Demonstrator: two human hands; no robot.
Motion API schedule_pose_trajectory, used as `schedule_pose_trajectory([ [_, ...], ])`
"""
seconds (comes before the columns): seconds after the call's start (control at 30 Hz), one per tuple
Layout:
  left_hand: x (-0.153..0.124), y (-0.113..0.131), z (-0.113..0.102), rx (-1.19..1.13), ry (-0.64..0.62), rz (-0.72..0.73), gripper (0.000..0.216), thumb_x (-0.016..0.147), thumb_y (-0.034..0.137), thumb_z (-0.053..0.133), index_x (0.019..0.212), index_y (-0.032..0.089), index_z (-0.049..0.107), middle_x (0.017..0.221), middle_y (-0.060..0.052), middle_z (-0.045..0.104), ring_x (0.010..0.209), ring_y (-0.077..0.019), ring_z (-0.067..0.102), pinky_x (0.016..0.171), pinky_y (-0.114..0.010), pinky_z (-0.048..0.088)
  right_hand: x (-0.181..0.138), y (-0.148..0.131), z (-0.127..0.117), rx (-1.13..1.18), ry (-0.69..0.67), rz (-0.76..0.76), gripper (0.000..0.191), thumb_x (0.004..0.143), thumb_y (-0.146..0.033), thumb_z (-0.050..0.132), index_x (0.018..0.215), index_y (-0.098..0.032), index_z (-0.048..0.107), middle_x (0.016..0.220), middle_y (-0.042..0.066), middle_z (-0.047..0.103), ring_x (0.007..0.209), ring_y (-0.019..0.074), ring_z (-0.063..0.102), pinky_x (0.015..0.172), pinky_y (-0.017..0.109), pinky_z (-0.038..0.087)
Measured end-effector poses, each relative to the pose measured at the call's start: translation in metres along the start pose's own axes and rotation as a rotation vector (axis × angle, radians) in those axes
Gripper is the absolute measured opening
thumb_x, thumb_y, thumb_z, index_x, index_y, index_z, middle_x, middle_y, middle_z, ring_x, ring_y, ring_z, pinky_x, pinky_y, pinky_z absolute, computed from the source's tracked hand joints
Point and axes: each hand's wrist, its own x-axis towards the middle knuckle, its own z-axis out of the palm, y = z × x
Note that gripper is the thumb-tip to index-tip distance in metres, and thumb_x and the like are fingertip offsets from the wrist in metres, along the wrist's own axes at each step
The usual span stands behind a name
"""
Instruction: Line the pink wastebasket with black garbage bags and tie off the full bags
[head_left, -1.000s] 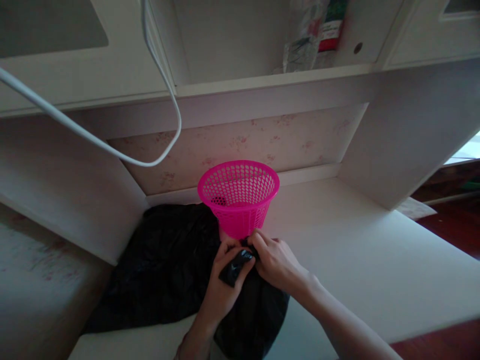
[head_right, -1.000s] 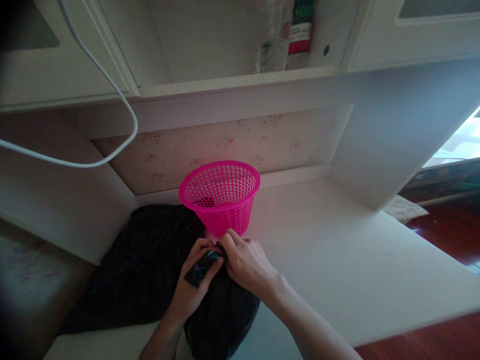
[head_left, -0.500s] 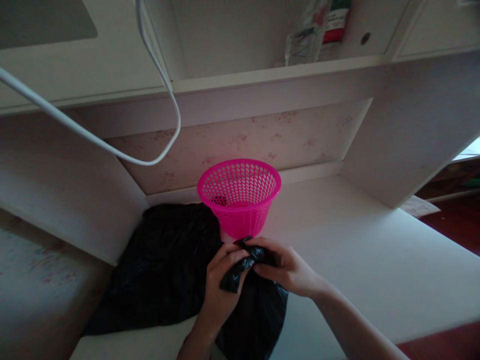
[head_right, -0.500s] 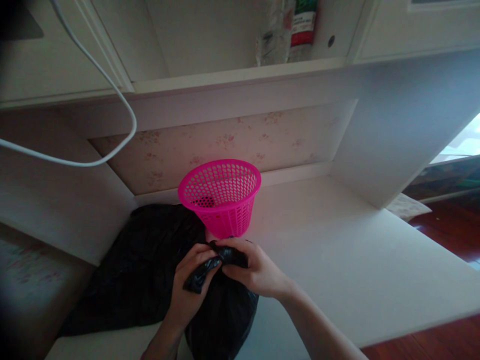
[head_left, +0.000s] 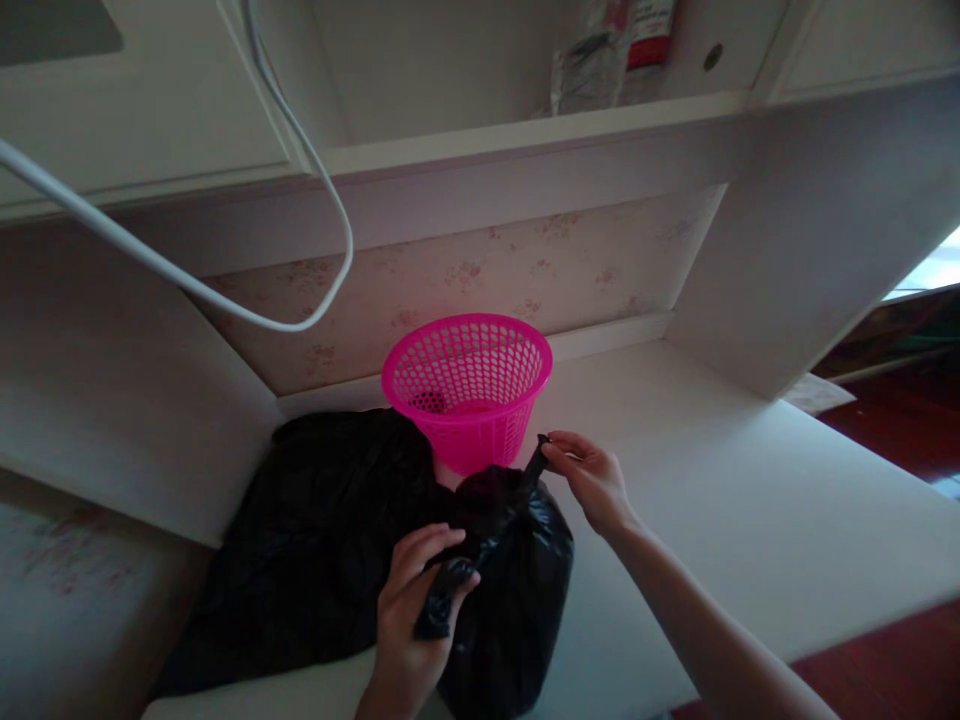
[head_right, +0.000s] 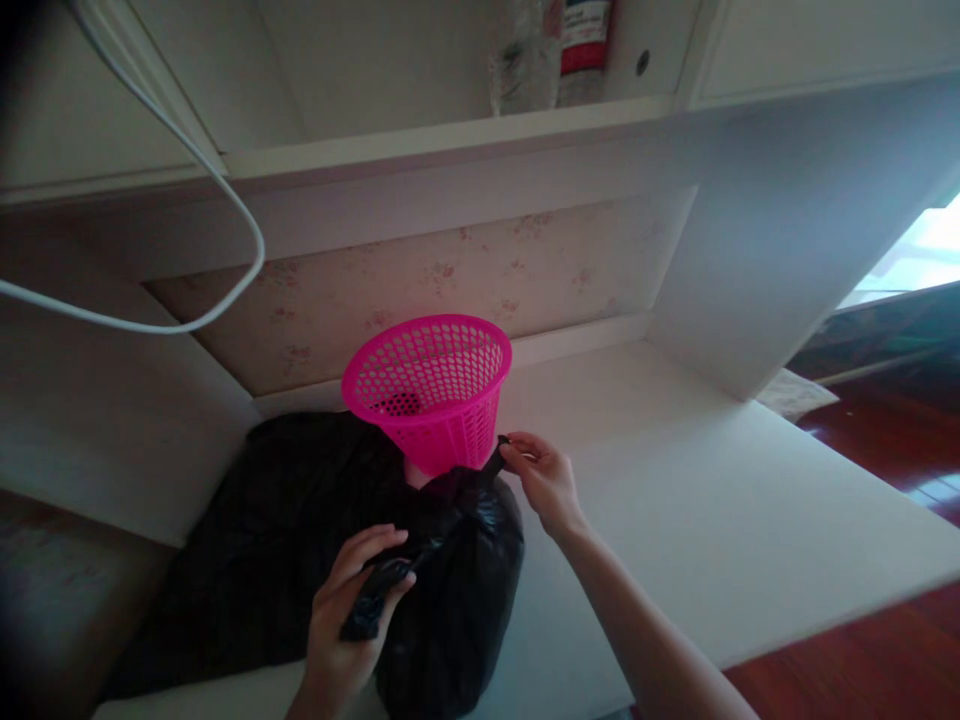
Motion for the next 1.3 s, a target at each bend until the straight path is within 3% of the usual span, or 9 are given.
schedule_pose_trajectory([
  [0.17,-0.023,0.004,-0.013,-0.051,-0.048,-0.182,0.012,0.095,0.033,0.074,0.105,0.03,0.079,0.101,0.0,0.082,0.098,-0.0173,0.078,0.09,-0.023,0.062,0.021,0.022,-0.014,-0.035,0.105,-0.077,0.058,0.05,-0.061,0.095,0.083,-0.019,0.074,0.067,0.002,0.074,0.062,0.0201,0.073,0.064,0.037,0.065],
  [0.33,0.012,0.014,-0.025,-0.086,-0.149,-0.417,0.022,0.092,0.043,0.075,0.103,0.025,0.083,0.111,-0.007,0.08,0.101,-0.0221,0.078,0.09,-0.028,0.063,-0.001,-0.012,0.007,-0.095,0.035,-0.262,0.039,0.066,-0.052,0.092,0.084,-0.022,0.077,0.078,0.003,0.079,0.071,0.0186,0.074,0.073,0.034,0.064],
  [0.47,0.057,0.015,-0.012,-0.175,-0.214,-0.299,0.021,0.091,0.041,0.076,0.085,0.023,0.084,0.124,-0.012,0.076,0.11,-0.0255,0.075,0.098,-0.035,0.06,-0.033,-0.057,0.032,-0.215,-0.233,-0.545,0.013,0.077,-0.032,0.09,0.08,-0.024,0.08,0.079,0.001,0.08,0.073,0.0157,0.074,0.073,0.026,0.06],
  [0.57,0.079,0.015,0.007,-0.3,-0.249,-0.26,0.016,0.087,0.037,0.078,0.094,0.024,0.085,0.119,-0.01,0.079,0.111,-0.0269,0.074,0.102,-0.04,0.059,-0.052,-0.077,0.047,-0.269,-0.536,-0.737,0.004,0.089,-0.026,0.083,0.091,-0.023,0.081,0.086,0.001,0.083,0.072,0.0125,0.075,0.069,0.021,0.06],
  [0.67,0.086,0.019,0.018,-0.375,-0.252,-0.302,0.016,0.085,0.037,0.08,0.094,0.023,0.083,0.097,-0.007,0.083,0.094,-0.0256,0.078,0.092,-0.039,0.063,-0.062,-0.079,0.049,-0.241,-0.605,-0.683,0.007,0.093,-0.028,0.078,0.099,-0.023,0.079,0.093,0.002,0.083,0.078,0.0133,0.078,0.07,0.02,0.061],
  [0.83,0.083,0.026,0.01,-0.333,-0.196,-0.382,0.022,0.094,0.039,0.07,0.089,0.02,0.081,0.088,-0.006,0.083,0.086,-0.0232,0.079,0.086,-0.034,0.063,-0.07,-0.055,0.02,-0.153,-0.488,-0.546,0.014,0.1,-0.035,0.07,0.11,-0.025,0.07,0.115,0.006,0.077,0.107,0.0183,0.075,0.095,0.032,0.061],
  [1.0,0.083,0.033,0.008,-0.343,-0.169,-0.347,0.022,0.095,0.039,0.071,0.086,0.02,0.077,0.08,-0.003,0.081,0.076,-0.0199,0.077,0.074,-0.027,0.062,-0.081,-0.014,0.008,-0.666,-0.687,-0.57,0.053,0.087,-0.042,0.083,0.133,-0.02,0.068,0.15,0.021,0.06,0.134,0.0355,0.062,0.11,0.052,0.053],
  [1.17,0.075,0.043,0.019,-0.4,-0.154,-0.147,0.013,0.09,0.033,0.08,0.087,0.021,0.078,0.091,-0.006,0.081,0.09,-0.022,0.079,0.088,-0.031,0.062,-0.087,0.011,0.02,-0.763,-0.523,-0.747,0.014,0.095,-0.021,0.062,0.101,-0.018,0.074,0.103,0.014,0.077,0.096,0.0282,0.074,0.086,0.041,0.061],
  [1.3,0.06,0.048,0.014,-0.44,-0.148,-0.211,0.038,0.085,0.05,0.084,0.112,0.024,0.079,0.108,-0.009,0.08,0.104,-0.0267,0.076,0.095,-0.039,0.062,-0.094,-0.007,0.017,-0.703,-0.461,-0.723,0.023,0.091,-0.008,0.05,0.088,-0.019,0.07,0.085,0.008,0.073,0.077,0.0207,0.071,0.069,0.03,0.056],
])
